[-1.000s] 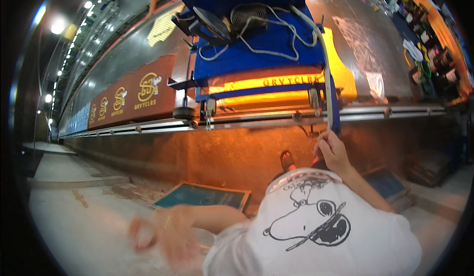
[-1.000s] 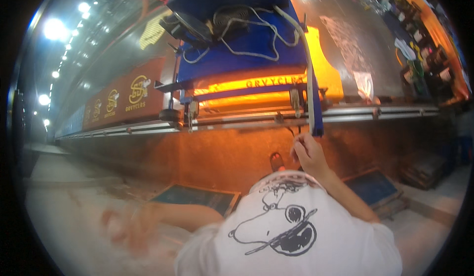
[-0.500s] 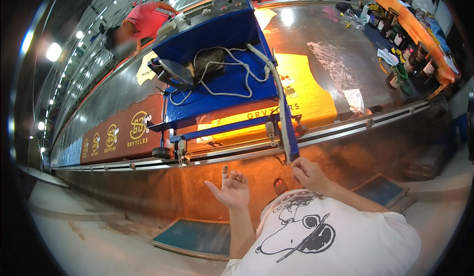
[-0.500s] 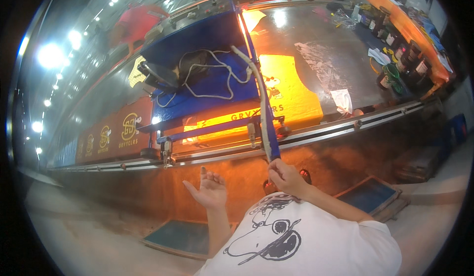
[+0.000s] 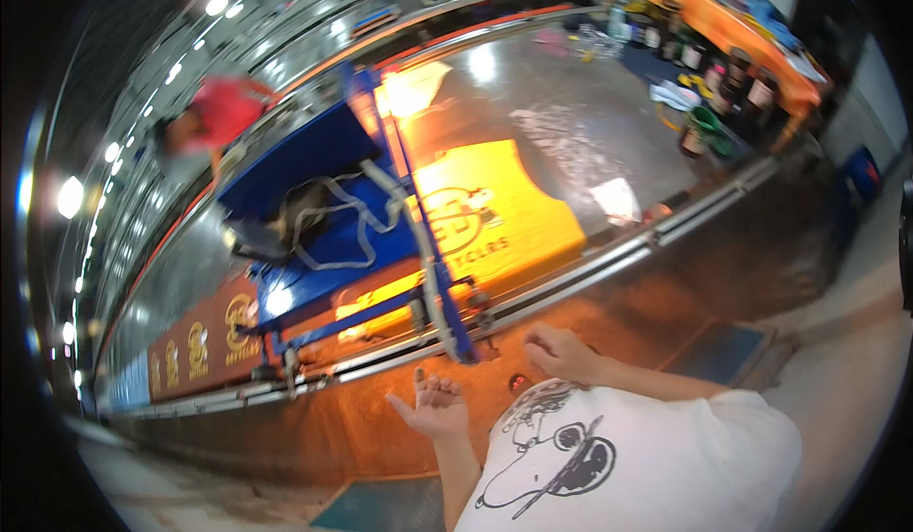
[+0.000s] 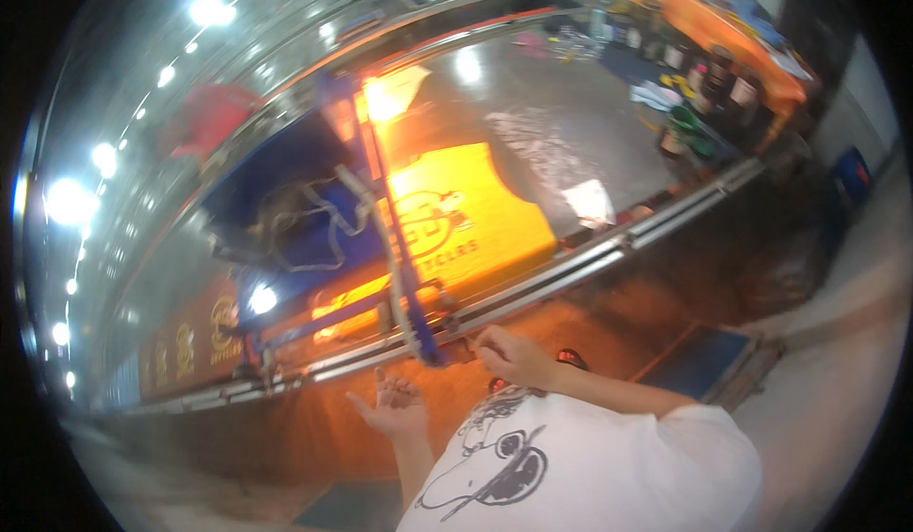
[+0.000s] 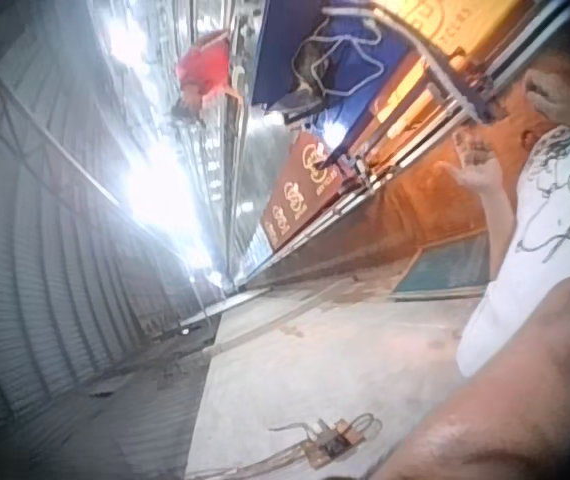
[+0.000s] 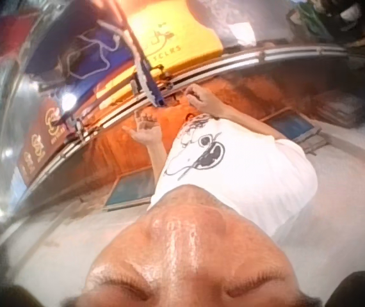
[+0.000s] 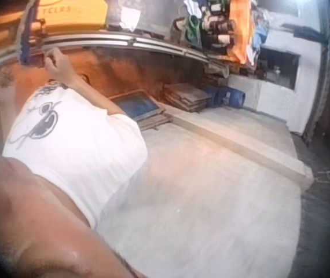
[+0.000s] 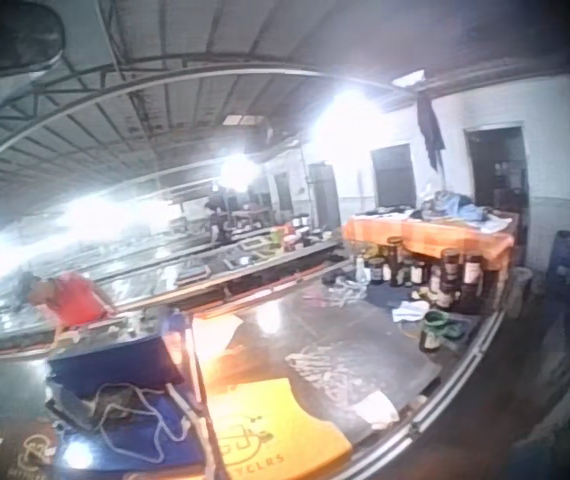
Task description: The person uses a small stick to apply green paint to the letters of a logo on a yellow surface. They carefully trace the outlines of the letters to fill them in, working on a single design at a time.
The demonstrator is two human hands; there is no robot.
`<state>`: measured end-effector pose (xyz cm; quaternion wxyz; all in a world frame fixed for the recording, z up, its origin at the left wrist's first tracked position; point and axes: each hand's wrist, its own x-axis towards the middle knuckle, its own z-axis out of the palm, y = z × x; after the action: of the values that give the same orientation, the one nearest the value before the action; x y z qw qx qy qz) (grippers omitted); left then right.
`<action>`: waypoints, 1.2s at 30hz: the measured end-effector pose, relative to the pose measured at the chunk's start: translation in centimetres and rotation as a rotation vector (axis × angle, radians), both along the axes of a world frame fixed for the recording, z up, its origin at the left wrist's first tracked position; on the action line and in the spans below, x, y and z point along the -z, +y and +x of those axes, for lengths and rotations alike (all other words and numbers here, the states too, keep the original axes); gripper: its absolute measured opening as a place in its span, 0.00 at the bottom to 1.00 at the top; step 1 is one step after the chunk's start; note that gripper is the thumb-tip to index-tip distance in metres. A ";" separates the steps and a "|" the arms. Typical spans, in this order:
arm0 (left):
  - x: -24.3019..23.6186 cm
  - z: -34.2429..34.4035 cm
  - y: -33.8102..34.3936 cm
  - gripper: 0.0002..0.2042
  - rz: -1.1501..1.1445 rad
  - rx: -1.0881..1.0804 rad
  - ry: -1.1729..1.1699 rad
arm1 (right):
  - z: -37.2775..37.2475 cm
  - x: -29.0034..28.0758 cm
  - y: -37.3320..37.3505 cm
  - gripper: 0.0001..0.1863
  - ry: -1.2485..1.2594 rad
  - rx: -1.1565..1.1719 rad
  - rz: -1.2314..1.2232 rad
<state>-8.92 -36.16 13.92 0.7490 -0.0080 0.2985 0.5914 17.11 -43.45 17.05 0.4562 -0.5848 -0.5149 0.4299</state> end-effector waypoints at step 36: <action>-0.7 23.9 -7.8 0.36 -0.045 0.184 0.034 | 21.2 6.4 -5.5 0.04 0.471 0.014 -0.127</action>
<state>14.97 -43.96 14.58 0.7946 0.0128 0.3238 0.5135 38.36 -48.99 10.69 0.5288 -0.4993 -0.3623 0.5829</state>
